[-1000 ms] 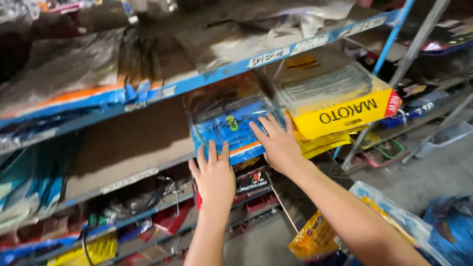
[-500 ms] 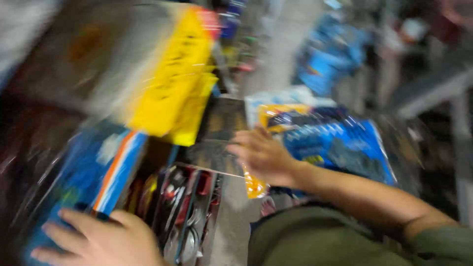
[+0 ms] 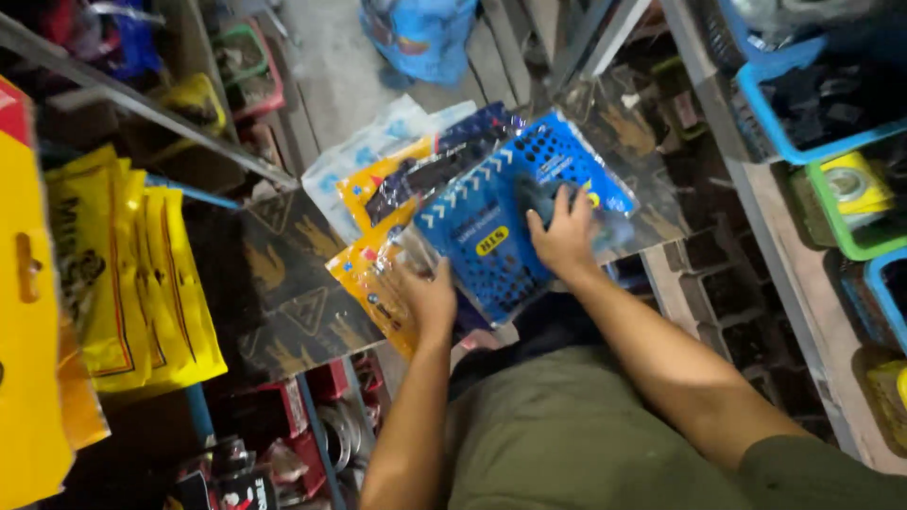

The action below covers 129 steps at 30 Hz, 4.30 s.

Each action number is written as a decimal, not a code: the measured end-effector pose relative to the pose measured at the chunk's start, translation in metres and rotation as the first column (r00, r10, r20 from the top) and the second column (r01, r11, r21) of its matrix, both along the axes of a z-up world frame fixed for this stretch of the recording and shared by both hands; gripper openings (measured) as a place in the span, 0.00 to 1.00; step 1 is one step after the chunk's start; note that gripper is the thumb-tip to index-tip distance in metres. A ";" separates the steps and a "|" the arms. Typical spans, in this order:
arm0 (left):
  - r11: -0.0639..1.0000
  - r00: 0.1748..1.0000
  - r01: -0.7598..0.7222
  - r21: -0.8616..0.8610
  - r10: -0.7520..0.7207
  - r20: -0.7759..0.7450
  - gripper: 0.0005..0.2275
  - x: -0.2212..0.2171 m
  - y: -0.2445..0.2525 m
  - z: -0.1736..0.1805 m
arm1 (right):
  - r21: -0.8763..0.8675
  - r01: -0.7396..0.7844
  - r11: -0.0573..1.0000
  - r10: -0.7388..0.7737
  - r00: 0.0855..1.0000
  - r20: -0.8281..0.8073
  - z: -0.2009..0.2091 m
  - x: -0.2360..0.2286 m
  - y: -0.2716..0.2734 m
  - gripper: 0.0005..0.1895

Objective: The person repeatedly wipes the surface of various plastic-wrapped packages with a dark cloth on a table, then lifts and places them onto a nearby shelf. The person handles multiple packages, including blue and yellow branded items, by hand.

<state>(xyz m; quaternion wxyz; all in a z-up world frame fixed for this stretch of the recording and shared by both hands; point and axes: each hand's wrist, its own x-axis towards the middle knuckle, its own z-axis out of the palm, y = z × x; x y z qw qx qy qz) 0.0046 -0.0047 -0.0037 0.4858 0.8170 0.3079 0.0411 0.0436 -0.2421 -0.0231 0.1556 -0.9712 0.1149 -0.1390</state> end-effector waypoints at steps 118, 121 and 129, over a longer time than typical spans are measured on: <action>0.659 0.968 0.027 0.751 -0.203 0.144 0.19 -0.005 0.038 0.068 | -0.004 -0.888 0.459 0.817 0.421 0.395 0.096 0.007 0.110 0.21; 0.520 0.840 0.542 0.660 -0.331 -0.430 0.28 -0.031 0.020 0.045 | -0.240 -0.881 0.407 0.909 0.366 0.197 0.012 0.035 0.089 0.28; 0.680 0.872 0.479 0.556 -0.292 -0.394 0.30 -0.024 0.011 0.054 | -0.129 -0.589 0.797 0.590 0.806 -0.036 -0.019 0.155 0.054 0.32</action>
